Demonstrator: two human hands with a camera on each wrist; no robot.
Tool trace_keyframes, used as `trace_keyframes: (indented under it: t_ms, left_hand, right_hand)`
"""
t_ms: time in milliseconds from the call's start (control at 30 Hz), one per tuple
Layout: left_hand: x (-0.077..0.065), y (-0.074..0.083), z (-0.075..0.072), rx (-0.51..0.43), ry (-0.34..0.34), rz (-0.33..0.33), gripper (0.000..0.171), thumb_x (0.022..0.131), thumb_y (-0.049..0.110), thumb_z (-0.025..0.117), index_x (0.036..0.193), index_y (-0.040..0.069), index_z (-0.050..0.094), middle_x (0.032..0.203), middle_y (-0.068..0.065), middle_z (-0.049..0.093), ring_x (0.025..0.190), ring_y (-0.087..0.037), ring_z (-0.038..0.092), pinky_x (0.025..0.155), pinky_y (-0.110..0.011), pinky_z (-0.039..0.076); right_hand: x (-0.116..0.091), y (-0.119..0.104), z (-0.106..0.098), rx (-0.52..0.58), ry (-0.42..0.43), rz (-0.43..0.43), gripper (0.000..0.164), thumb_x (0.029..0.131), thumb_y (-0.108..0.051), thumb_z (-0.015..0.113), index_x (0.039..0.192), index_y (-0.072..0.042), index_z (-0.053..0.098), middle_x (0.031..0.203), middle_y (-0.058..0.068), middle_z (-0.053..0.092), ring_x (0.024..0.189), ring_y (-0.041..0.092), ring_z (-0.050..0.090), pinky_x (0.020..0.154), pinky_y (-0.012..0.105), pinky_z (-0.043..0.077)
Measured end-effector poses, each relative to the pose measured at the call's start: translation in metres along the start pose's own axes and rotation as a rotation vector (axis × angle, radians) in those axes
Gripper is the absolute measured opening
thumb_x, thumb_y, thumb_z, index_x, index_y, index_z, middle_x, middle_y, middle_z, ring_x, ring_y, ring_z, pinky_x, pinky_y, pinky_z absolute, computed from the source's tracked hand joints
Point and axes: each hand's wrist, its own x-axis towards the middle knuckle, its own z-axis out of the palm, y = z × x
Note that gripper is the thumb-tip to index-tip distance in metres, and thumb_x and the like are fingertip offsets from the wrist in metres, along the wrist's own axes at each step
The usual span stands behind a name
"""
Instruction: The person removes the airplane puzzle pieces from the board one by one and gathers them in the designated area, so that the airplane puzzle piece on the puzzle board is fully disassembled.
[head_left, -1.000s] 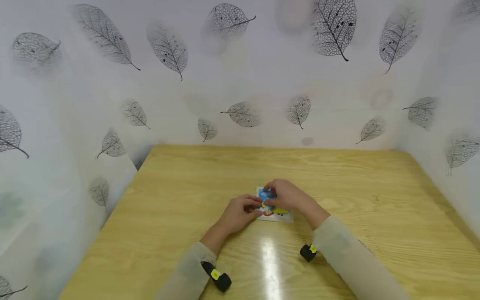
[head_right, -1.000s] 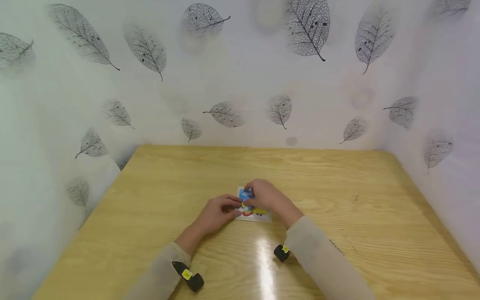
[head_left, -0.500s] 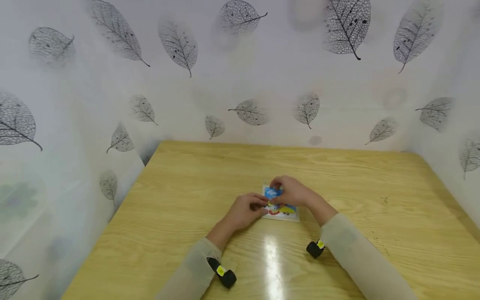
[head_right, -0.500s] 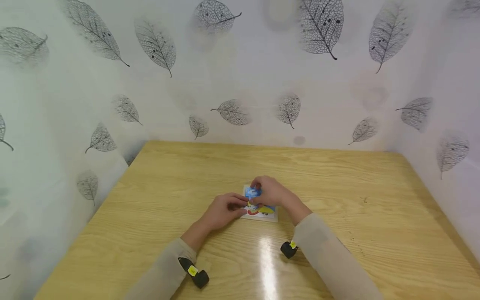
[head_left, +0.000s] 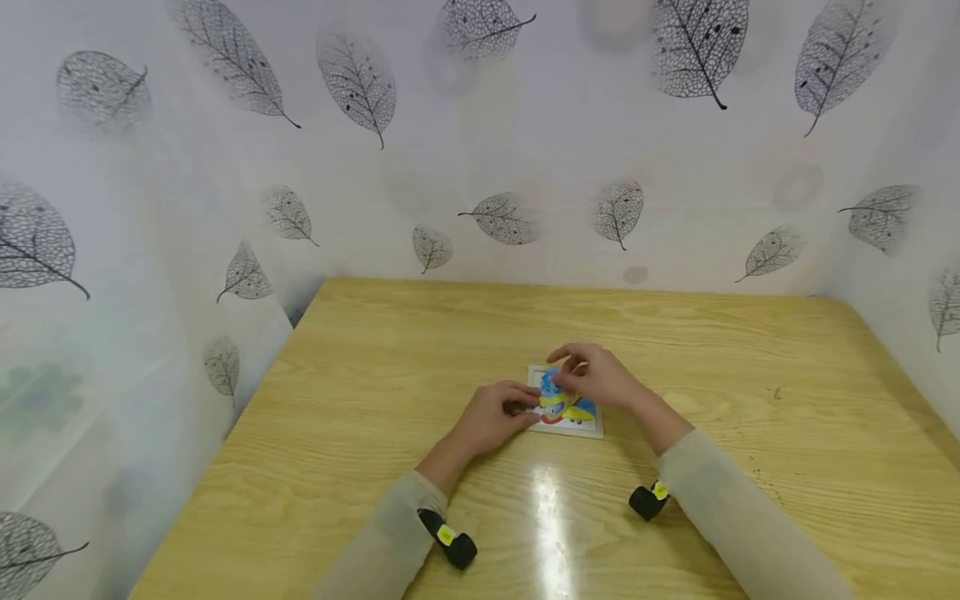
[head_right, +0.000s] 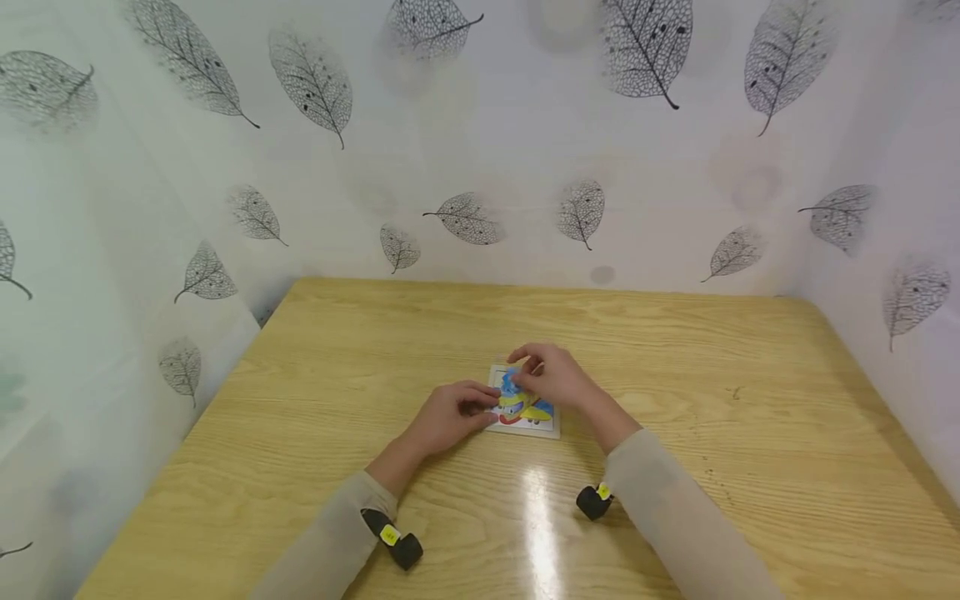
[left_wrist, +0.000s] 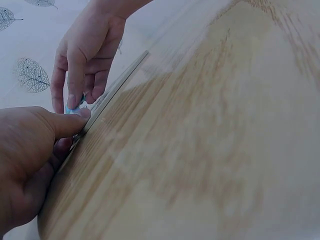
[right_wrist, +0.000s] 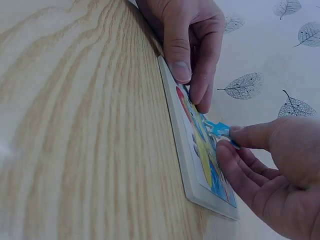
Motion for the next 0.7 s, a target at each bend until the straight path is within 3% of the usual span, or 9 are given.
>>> trace_keyframes:
  t_ms: [233,367,533,700]
  left_hand:
    - [-0.001,-0.001,0.003,-0.005,0.006,-0.009,0.02,0.09,0.016,0.075,0.106,0.005,0.077,0.121,-0.006,0.071,0.098,-0.015,0.068,0.081,-0.019,0.054]
    - [-0.001,0.001,0.005,-0.012,-0.004,-0.021,0.019,0.09,0.017,0.075,0.106,0.005,0.077,0.122,-0.006,0.071,0.097,-0.014,0.067,0.081,-0.018,0.054]
    - [0.0,0.002,0.003,-0.007,-0.003,-0.057,0.018,0.09,0.017,0.076,0.105,0.007,0.077,0.122,-0.003,0.071,0.095,-0.011,0.066,0.079,-0.018,0.053]
    - [0.001,0.002,0.001,-0.021,-0.003,-0.092,0.016,0.09,0.018,0.076,0.103,0.009,0.077,0.122,-0.002,0.071,0.094,-0.01,0.064,0.079,-0.019,0.053]
  right_hand:
    - [-0.015,0.008,-0.01,0.214,0.018,0.111,0.033,0.098,-0.015,0.064,0.124,0.005,0.062,0.113,0.02,0.058,0.087,0.02,0.073,0.075,0.032,0.062]
    - [-0.028,0.018,-0.021,0.315,0.063,0.181,0.037,0.098,-0.013,0.065,0.127,0.008,0.059,0.112,0.02,0.058,0.088,0.016,0.072,0.079,0.03,0.061]
    - [-0.039,0.032,-0.031,0.381,0.111,0.209,0.039,0.097,-0.01,0.066,0.127,0.012,0.055,0.108,0.015,0.062,0.087,0.013,0.072,0.08,0.029,0.061]
    - [-0.047,0.039,-0.037,0.381,0.157,0.252,0.041,0.097,-0.014,0.066,0.128,0.01,0.055,0.108,0.009,0.065,0.087,0.011,0.071,0.081,0.029,0.06]
